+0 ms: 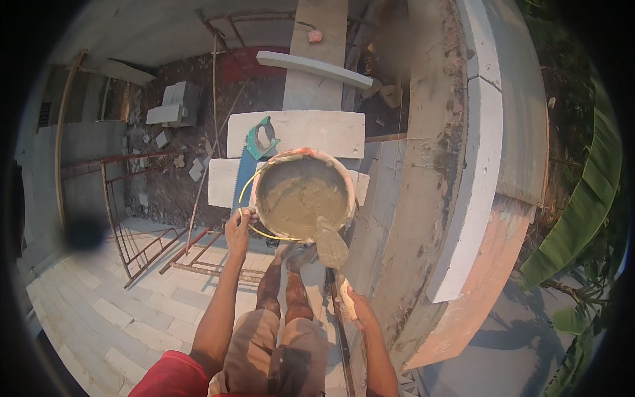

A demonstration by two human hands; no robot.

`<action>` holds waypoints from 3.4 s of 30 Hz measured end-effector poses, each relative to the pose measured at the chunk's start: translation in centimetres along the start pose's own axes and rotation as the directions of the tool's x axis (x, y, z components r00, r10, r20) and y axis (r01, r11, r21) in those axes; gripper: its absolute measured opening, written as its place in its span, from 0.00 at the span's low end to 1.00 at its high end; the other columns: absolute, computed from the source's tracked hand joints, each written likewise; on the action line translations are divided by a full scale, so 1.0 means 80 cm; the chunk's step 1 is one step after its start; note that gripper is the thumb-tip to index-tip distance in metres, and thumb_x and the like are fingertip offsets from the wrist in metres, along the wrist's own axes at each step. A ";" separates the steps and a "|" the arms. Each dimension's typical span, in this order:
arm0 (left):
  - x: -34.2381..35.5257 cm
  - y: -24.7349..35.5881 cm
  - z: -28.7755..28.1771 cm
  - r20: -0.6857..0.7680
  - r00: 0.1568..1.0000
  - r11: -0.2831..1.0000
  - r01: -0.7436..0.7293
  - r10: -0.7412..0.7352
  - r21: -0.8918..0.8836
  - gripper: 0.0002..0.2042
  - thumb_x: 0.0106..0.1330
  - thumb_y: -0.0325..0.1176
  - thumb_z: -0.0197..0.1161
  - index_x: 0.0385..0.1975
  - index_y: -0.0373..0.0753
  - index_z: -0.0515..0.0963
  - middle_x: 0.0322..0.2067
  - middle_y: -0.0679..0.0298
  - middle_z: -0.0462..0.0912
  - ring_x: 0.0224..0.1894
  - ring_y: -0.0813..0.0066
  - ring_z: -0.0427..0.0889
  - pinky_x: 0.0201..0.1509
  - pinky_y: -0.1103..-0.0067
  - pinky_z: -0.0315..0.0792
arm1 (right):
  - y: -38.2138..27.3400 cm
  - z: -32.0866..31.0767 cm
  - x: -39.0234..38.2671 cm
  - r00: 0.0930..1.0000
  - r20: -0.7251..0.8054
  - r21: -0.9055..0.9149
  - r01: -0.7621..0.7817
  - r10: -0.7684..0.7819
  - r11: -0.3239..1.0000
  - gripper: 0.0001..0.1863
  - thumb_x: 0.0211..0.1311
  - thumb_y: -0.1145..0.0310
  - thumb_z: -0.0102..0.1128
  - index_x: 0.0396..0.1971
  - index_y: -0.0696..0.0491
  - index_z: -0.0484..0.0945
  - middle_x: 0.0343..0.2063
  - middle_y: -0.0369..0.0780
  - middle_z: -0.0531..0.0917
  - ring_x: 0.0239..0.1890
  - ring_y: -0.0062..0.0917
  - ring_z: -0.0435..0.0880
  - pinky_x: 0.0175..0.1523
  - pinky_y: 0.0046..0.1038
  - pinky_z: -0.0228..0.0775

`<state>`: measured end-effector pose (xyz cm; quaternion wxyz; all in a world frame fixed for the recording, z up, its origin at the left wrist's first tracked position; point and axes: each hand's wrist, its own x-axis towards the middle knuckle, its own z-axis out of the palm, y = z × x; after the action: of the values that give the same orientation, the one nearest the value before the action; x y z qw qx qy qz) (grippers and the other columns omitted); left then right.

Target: The person applies mortar to a curved wall using a trowel and places white rectangular tiles onto the mortar. They adjust the tiles by hand and with a hammer, then measure the installed section with a tape measure.

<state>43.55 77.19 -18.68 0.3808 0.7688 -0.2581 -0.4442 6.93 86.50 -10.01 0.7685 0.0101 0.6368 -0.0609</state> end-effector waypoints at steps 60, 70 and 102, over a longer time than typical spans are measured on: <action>-0.228 -0.196 -0.273 0.051 0.618 0.616 0.767 -0.784 0.181 0.11 0.72 0.41 0.56 0.45 0.44 0.78 0.36 0.64 0.83 0.34 0.76 0.81 0.39 0.78 0.74 | -0.078 0.041 0.103 0.922 0.199 -0.509 0.388 -0.333 0.769 0.26 0.67 0.44 0.63 0.27 0.55 0.76 0.16 0.31 0.72 0.16 0.14 0.71 0.19 0.22 0.61; -0.188 -0.171 -0.248 0.094 0.688 0.666 0.645 -0.719 0.374 0.10 0.73 0.43 0.57 0.44 0.46 0.79 0.33 0.69 0.82 0.29 0.80 0.80 0.33 0.81 0.72 | 0.005 0.017 0.023 0.822 0.241 -0.322 0.569 -0.516 0.757 0.29 0.65 0.40 0.63 0.31 0.56 0.78 0.17 0.29 0.71 0.17 0.13 0.69 0.19 0.23 0.59; -0.170 -0.100 -0.136 0.357 0.704 0.703 0.282 -0.614 0.653 0.09 0.74 0.40 0.59 0.36 0.43 0.78 0.27 0.71 0.79 0.24 0.83 0.75 0.30 0.83 0.69 | 0.268 -0.177 -0.268 0.402 -0.778 -0.317 0.411 -0.482 0.855 0.19 0.63 0.58 0.69 0.41 0.60 0.80 0.19 0.39 0.81 0.18 0.25 0.79 0.25 0.29 0.70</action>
<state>47.14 95.69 -15.15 -0.0758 0.7222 -0.2678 -0.6332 -8.49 110.86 7.02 0.3232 -0.1611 0.9043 -0.2277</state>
